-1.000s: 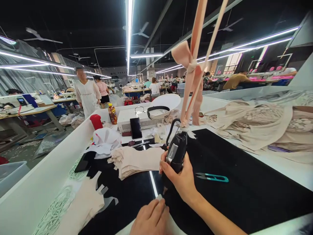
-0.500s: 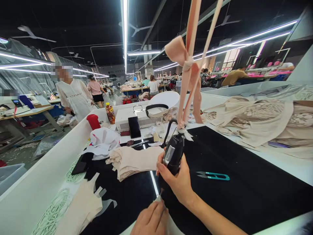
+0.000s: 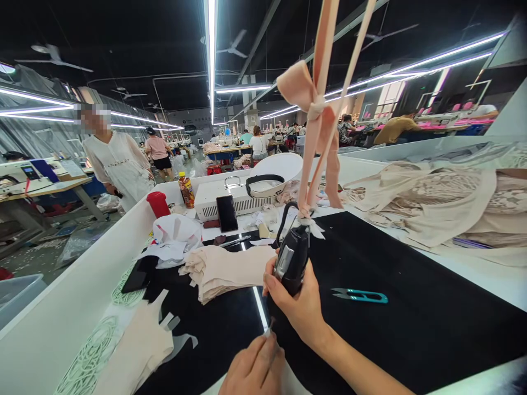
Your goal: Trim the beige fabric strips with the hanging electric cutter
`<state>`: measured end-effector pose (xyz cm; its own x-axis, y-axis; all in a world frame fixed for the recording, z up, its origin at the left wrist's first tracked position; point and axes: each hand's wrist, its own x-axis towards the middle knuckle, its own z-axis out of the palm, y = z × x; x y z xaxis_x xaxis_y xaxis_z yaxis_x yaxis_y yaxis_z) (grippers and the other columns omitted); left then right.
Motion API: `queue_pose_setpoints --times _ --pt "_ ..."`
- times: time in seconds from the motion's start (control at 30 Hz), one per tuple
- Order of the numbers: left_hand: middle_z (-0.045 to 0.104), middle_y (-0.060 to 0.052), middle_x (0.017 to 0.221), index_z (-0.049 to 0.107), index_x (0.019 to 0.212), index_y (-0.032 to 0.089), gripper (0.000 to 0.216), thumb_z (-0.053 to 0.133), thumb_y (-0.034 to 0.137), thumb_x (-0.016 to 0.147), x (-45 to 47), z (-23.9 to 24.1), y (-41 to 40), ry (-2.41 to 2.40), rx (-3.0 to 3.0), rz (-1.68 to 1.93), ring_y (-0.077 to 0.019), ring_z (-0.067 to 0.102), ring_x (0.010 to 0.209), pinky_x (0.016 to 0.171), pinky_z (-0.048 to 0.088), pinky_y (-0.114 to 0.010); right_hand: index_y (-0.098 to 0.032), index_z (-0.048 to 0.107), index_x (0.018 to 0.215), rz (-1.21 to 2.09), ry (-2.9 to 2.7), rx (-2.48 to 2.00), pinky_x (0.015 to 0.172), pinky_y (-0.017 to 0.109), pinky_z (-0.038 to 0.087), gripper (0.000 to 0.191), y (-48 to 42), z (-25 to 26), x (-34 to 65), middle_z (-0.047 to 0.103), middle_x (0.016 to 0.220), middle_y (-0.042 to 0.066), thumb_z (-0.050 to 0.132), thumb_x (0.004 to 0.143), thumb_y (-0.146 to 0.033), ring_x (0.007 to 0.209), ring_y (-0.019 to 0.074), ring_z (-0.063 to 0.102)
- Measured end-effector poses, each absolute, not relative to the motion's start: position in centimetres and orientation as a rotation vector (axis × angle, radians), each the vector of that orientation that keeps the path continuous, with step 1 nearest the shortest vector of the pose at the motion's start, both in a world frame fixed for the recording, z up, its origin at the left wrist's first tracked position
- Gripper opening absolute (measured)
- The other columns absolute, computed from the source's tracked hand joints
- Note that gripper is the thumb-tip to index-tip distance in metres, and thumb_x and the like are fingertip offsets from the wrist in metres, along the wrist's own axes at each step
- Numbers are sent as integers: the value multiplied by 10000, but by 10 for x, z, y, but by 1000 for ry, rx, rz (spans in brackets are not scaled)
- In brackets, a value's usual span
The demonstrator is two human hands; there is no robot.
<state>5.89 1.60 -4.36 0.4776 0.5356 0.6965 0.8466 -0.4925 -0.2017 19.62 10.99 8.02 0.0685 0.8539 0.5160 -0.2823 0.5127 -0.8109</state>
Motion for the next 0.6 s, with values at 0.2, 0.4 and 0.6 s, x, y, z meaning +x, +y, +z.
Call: queue_pose_setpoints --times 0.2,0.4,0.6 --pt "792 3 1255 774 1222 233 598 237 493 1187 53 -49 18 -1117 -2195 -735 -157 758 1094 836 596 -250 -263 563 1041 929 -1219 -617 524 279 551 283 111 78 197 679 779 -34 771 848 -269 559 139 610" --pt "797 13 1238 750 1249 237 527 264 432 1194 53 -51 18 -1123 -2195 -750 -160 761 1083 840 592 -248 -259 571 1030 925 -1219 -628 525 283 553 272 111 80 196 680 774 -26 775 854 -289 556 146 615" --pt "794 -19 1245 760 1236 217 597 234 494 1183 52 -50 18 -1113 -2207 -748 -170 760 1095 837 613 -257 -262 573 1061 966 -1197 -599 541 280 564 292 109 80 196 687 796 -37 781 858 -286 537 128 608"
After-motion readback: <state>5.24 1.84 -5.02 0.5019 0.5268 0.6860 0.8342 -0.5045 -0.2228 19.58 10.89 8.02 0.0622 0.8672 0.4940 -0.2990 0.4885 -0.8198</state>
